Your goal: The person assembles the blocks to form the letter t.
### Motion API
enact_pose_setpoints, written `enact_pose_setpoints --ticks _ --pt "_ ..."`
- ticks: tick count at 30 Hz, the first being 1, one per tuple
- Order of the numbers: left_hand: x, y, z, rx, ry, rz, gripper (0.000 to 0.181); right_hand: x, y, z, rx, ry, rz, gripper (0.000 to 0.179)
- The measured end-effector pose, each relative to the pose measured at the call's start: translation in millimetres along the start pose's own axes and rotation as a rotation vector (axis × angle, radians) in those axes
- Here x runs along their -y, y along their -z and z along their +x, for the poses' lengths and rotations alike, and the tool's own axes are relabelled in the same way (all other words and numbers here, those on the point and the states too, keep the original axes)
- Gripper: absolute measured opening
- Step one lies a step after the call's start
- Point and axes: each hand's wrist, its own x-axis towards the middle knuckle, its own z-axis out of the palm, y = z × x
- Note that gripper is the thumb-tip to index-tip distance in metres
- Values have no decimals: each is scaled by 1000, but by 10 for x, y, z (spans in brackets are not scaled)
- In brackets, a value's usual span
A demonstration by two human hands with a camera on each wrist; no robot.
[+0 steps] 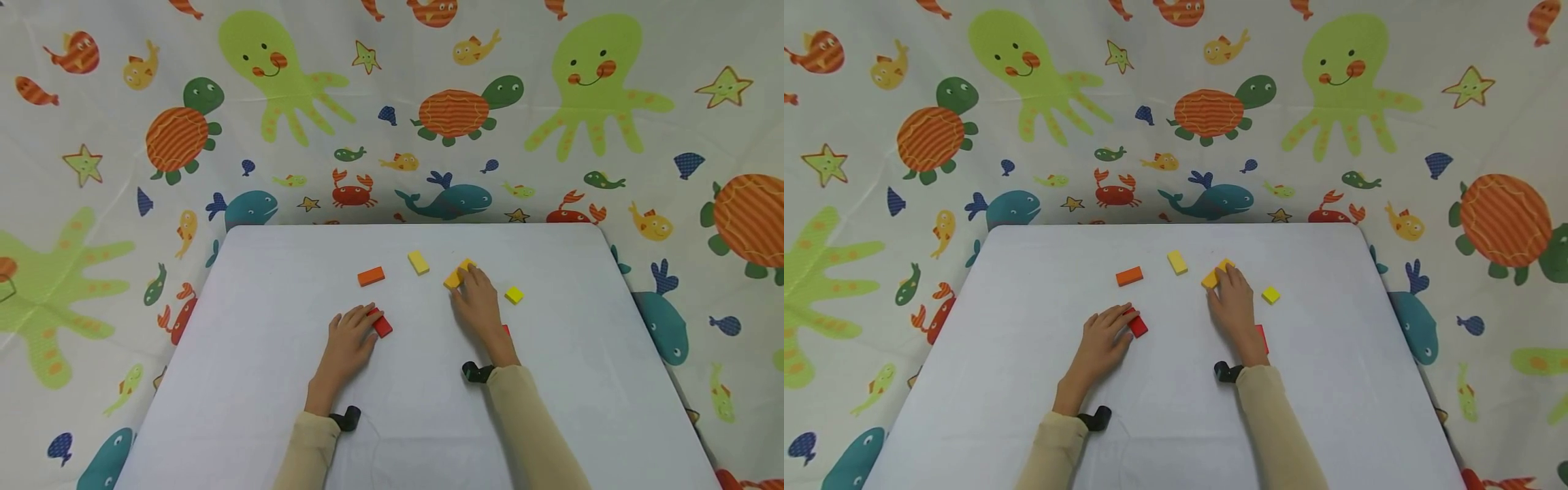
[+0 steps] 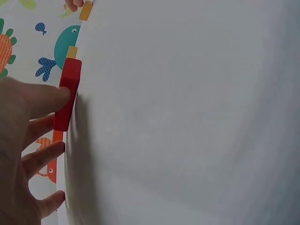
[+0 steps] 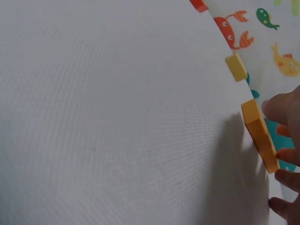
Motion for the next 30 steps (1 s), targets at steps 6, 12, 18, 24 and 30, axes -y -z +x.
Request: enact_pose_setpoints --ticks 6,12,18,24,30 --pt "-21 7 -6 0 6 2 48 49 17 -19 24 -35 -9 51" --pt "-42 9 1 -9 4 12 47 72 16 -10 36 -61 -18 50" --pt "-50 13 7 -8 8 13 47 65 7 17 34 -71 -29 47" --pt "-60 20 16 5 16 21 47 65 0 14 11 -56 -9 45" --pt "-65 28 19 8 19 42 48 59 -26 7 11 -53 6 44"
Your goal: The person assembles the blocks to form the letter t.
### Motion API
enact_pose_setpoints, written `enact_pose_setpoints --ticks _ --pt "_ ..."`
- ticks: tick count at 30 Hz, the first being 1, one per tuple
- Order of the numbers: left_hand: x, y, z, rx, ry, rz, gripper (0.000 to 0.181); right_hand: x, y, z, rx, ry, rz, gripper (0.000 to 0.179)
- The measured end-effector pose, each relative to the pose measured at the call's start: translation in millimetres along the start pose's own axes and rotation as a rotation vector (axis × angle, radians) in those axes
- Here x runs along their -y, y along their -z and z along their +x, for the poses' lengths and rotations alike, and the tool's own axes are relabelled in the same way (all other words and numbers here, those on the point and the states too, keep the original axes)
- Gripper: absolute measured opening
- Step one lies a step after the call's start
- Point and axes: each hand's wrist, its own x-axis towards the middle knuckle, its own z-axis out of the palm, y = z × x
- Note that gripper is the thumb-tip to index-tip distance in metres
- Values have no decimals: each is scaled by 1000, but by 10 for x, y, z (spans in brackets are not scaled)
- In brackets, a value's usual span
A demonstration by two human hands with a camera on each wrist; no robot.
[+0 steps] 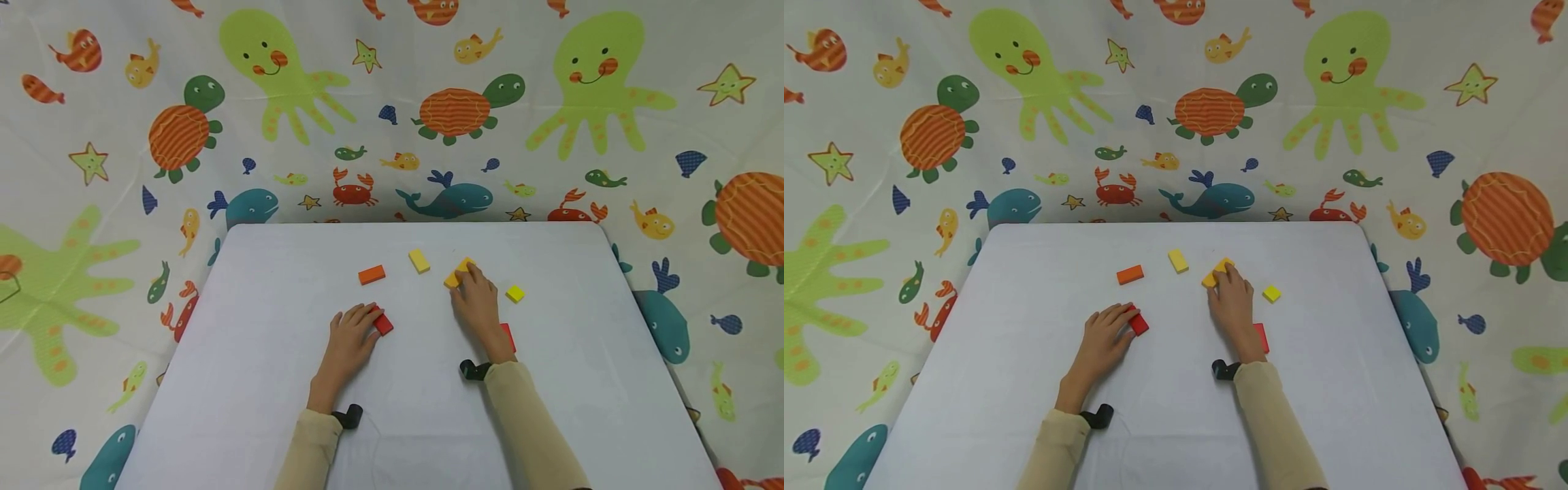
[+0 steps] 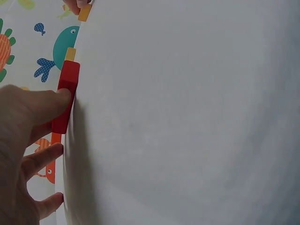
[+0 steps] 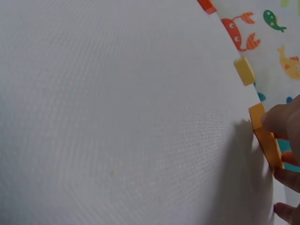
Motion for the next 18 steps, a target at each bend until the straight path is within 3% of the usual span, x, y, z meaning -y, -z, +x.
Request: enact_pose_setpoints --ticks 18 --pt "-11 -44 43 -35 89 -46 45 47 -6 -36 5 23 49 39"
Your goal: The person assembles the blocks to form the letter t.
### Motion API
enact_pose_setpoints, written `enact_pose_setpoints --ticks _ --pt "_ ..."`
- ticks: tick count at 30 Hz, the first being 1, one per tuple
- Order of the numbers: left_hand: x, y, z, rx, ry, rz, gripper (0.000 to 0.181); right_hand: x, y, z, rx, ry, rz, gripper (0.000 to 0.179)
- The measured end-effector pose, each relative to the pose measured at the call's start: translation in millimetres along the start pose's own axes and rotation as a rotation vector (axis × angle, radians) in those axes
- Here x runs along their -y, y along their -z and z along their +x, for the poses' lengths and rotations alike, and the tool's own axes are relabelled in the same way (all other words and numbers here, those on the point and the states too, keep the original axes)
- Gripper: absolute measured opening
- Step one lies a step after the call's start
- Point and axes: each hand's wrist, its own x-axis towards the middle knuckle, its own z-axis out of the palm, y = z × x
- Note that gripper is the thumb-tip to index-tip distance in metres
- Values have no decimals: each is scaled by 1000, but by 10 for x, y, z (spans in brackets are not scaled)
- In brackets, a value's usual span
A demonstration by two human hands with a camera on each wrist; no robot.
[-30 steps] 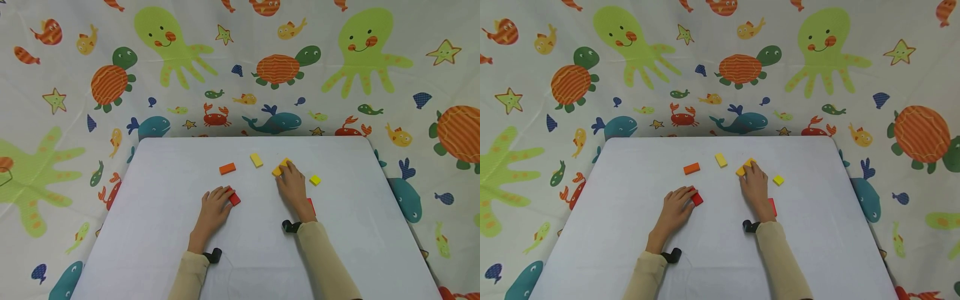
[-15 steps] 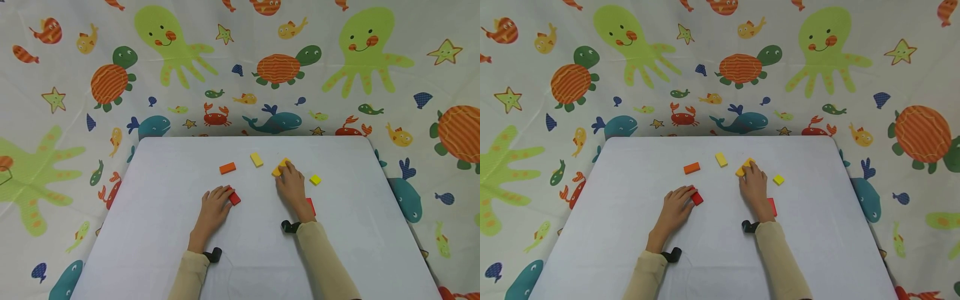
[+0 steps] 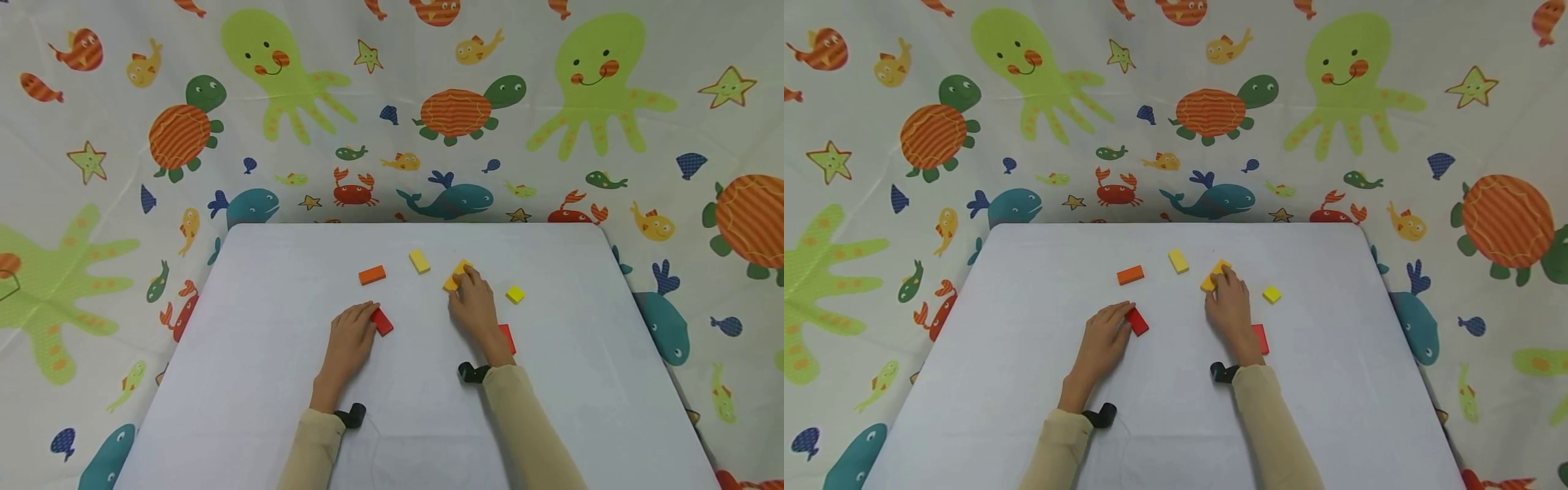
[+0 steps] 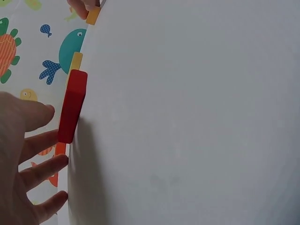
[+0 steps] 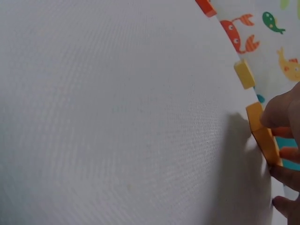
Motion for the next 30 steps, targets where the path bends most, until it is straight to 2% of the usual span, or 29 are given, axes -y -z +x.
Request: enact_pose_setpoints --ticks 14,19,30 --pt "-91 8 64 -40 -19 -28 45 -17 -31 -37 9 58 -17 38" --pt "-127 6 105 -36 -22 -53 44 -8 -26 -51 24 71 -21 37" --pt "-235 -43 224 -37 -46 -59 43 20 1 -98 98 68 -20 35"
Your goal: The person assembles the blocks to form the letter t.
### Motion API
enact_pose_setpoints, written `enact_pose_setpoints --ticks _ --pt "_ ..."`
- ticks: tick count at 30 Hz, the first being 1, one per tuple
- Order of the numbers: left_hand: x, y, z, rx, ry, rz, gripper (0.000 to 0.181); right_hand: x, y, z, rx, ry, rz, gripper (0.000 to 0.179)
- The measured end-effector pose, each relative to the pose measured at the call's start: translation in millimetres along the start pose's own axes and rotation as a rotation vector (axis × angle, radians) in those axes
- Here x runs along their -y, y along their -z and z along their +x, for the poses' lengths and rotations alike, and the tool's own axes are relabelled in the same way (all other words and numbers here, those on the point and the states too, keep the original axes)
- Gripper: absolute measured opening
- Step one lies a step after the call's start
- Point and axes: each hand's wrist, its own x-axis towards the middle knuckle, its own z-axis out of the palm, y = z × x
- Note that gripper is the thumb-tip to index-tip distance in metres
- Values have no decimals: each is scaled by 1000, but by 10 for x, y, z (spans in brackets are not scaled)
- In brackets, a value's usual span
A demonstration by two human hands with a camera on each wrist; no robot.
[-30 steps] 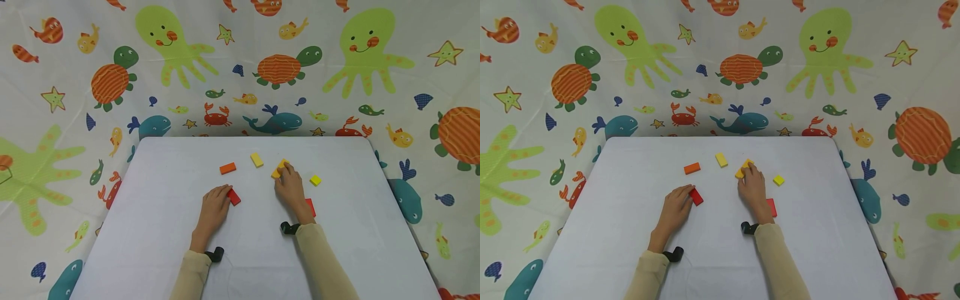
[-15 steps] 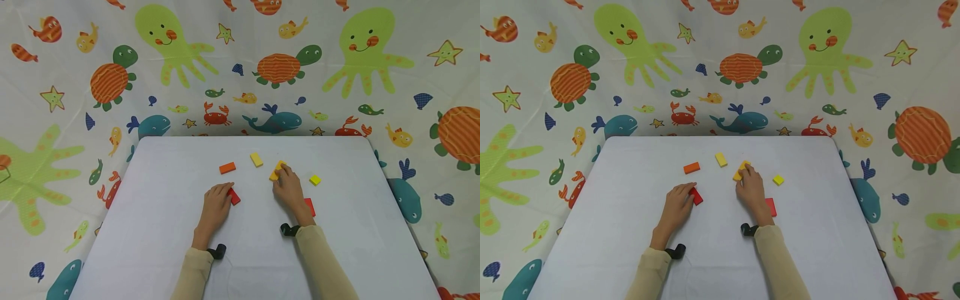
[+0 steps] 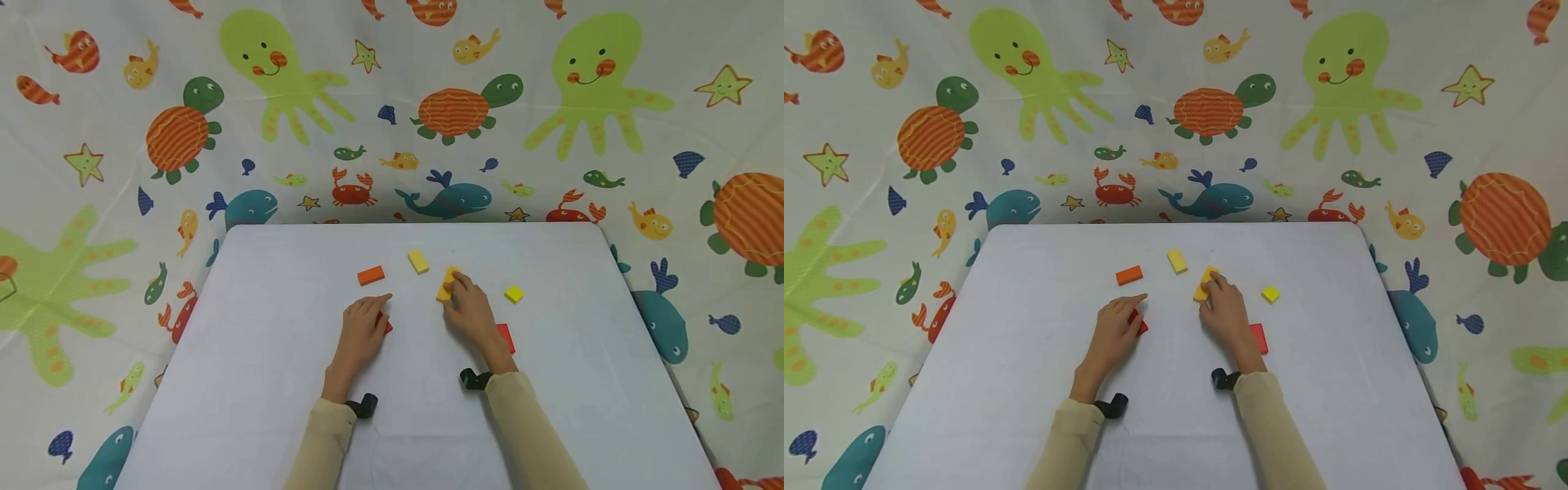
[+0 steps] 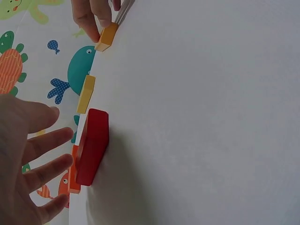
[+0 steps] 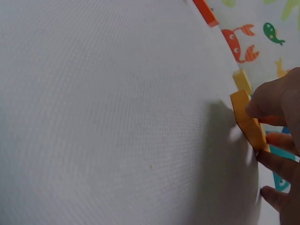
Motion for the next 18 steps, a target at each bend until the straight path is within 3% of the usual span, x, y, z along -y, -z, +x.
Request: enact_pose_setpoints --ticks 18 --pt "-181 -100 126 110 -40 85 42 2 12 -108 8 101 22 28"
